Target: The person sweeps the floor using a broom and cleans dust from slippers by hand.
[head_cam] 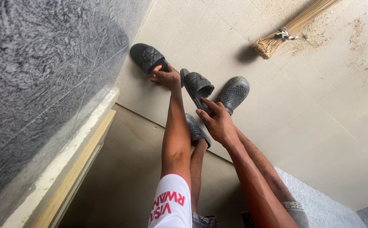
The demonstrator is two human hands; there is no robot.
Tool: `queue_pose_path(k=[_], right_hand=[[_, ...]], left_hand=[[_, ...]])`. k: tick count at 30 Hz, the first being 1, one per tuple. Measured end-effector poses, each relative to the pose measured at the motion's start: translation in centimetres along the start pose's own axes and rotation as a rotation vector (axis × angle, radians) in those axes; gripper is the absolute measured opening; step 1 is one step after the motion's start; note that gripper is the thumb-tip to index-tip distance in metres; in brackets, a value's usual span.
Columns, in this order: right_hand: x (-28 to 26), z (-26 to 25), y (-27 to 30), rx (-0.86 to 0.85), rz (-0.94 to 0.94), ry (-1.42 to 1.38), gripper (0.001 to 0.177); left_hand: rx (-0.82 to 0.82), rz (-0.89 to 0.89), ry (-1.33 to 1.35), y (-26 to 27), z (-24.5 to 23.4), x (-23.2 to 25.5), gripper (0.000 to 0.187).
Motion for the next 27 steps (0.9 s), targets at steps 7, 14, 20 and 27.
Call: queue_pose_path(k=[7,14,20,27], right_hand=[[0.1,1.3,0.0,0.064,-0.068,0.159,0.059],[0.4,5.5,2.0,0.193,-0.235,0.202,0.076],[3.0,10.3,0.8,0.295,-0.355,0.278,0.113],[4.8,18.8,-8.0,0.306,-0.509,0.294,0.083]], left_hand=[[-0.252,0.099,0.301,-1.2,-2.4,-1.7,0.052],[-0.473,-0.631,0.973,13.0,-19.6,0.6,0.047],[-0.296,-0.542,0.956,17.3,-29.8,5.8,0.055],[-0.078,-0.580,0.742,16.4,-28.3,5.6,0.053]])
Point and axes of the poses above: each hand's wrist, its own y-axis away from the middle knuckle, its own z-axis out of the palm, x = y × z, the point moved 6 cm from there along -y, towards the middle knuckle, and after that the axes turned 3 degrees about y, right-handed, at the moved point
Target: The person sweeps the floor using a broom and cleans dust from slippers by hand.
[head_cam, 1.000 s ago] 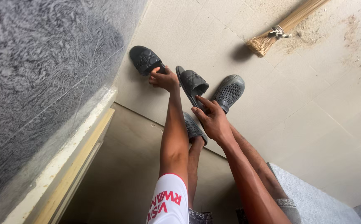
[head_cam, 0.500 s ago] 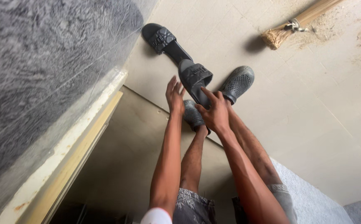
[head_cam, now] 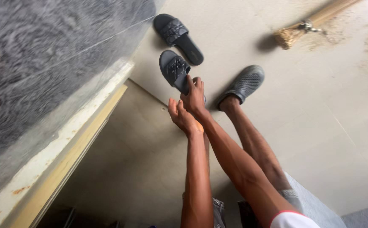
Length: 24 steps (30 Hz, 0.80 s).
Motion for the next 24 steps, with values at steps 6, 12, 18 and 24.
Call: queue_pose_path(k=[6,12,18,24], right_hand=[[-0.6,6.5,-5.8,-0.112,-0.021,0.094,0.085],[-0.2,10.4,-9.3,-0.020,-0.071,0.206,0.086],[0.2,11.8,-13.0,-0.014,-0.164,0.238,0.081],[3.4,2.0,-14.5,0.235,-0.101,-0.084,0.031]], left_hand=[[0.090,0.064,0.021,-0.1,-0.4,4.0,0.041],[0.025,0.147,-0.006,-0.6,0.2,5.7,0.037],[-0.019,0.051,0.049,-1.3,1.6,4.6,0.042],[-0.207,0.018,-0.006,-1.3,4.6,1.4,0.046]])
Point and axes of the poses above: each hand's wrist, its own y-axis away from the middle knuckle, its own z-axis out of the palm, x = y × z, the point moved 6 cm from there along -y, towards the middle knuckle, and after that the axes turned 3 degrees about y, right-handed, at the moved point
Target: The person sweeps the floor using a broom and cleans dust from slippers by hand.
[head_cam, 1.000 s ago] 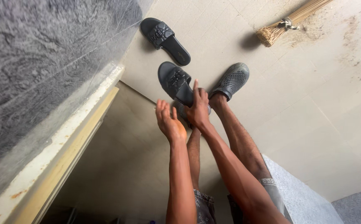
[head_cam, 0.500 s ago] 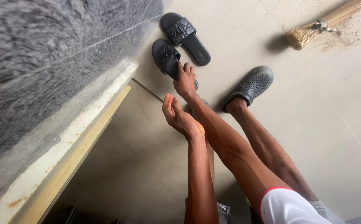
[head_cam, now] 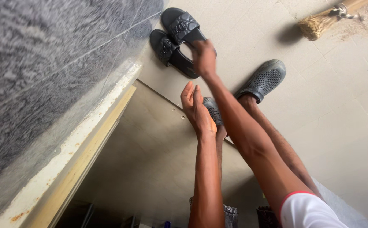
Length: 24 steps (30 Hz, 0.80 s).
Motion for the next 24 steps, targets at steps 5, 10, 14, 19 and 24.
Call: queue_pose_path(k=[5,10,14,19,24], right_hand=[[9.8,-12.7,-1.1,0.245,0.424,-0.141,0.019],[14.9,-23.0,0.0,0.509,0.434,-0.024,0.022],[18.7,-28.1,-0.5,0.622,0.566,-0.020,0.034],[24.0,-31.9,-2.1,0.720,0.748,-0.029,0.065],[29.6,-30.8,-5.0,0.548,0.978,-0.161,0.092]], left_hand=[[-0.251,-0.137,-0.101,2.4,5.3,-1.9,0.058],[-0.488,-0.132,-0.161,6.7,13.1,-3.4,0.062],[-0.799,-0.180,-0.072,11.4,20.4,-5.8,0.068],[-0.948,-0.190,-0.136,15.1,25.9,-9.6,0.069],[-1.013,-0.144,-0.246,16.3,28.9,-13.7,0.068]])
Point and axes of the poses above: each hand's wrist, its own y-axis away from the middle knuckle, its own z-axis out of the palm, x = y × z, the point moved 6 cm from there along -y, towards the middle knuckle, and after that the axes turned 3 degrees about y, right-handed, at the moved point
